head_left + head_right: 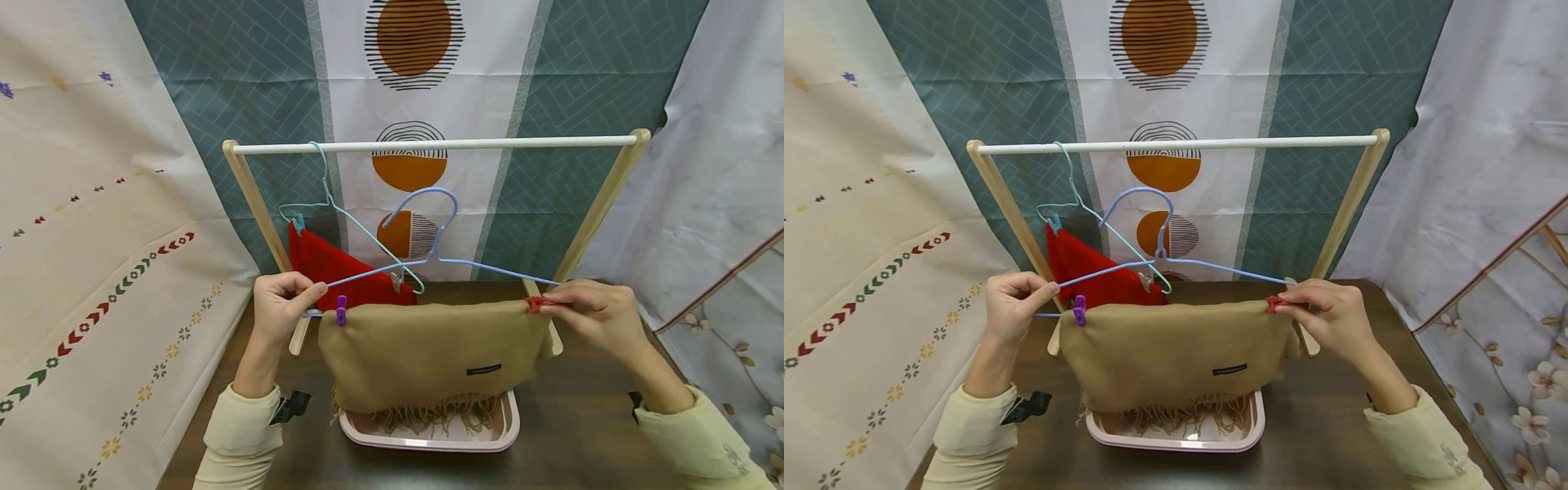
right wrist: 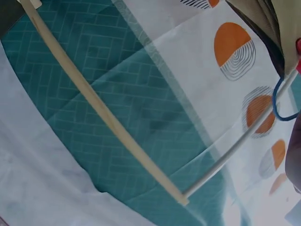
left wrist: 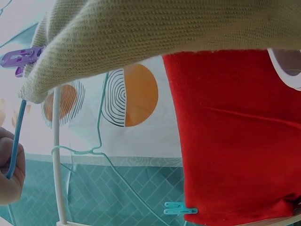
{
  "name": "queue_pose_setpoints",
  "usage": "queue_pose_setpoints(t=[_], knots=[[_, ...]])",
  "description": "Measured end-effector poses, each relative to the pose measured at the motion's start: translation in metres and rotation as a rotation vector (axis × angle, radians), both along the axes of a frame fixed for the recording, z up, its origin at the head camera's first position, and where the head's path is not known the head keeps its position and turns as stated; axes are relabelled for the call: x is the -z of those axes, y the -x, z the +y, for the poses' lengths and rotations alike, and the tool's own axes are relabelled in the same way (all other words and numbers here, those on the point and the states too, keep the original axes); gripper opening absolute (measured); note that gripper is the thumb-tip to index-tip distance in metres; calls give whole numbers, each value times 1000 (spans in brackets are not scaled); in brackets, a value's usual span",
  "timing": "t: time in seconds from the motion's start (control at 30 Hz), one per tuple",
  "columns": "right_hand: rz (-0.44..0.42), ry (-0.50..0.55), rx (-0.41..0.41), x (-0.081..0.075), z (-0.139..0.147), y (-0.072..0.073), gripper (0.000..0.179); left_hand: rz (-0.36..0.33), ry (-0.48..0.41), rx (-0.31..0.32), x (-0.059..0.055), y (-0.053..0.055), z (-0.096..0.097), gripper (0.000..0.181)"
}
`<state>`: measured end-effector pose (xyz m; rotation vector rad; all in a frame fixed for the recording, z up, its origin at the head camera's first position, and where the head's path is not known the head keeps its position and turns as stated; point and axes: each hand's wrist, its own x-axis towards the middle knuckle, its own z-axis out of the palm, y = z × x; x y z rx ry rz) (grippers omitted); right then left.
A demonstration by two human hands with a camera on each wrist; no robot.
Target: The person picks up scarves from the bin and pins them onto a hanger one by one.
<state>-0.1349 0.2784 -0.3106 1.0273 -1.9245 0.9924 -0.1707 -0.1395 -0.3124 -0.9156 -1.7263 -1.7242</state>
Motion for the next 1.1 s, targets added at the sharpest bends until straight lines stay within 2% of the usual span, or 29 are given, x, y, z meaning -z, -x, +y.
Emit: queue_pose_setpoints(t=[0.17,0.3,0.57,0.8,0.97,1.1], knots=[[48,-143,126,7,-1,6,33,39,-12,32,-1,-1,1,26],[74,-206,189,9,-4,5,45,44,-31,35,-1,-1,2,24],[88,-305,287,13,-11,2,55,56,-11,-18,0,-3,6,28],[72,-296,328,14,-10,2,53,58,-6,-18,3,-1,8,30],[103,-285,375,14,-11,3,53,60,1,-21,5,-1,6,32],[135,-213,428,17,-14,4,55,53,0,-26,6,-1,5,28]])
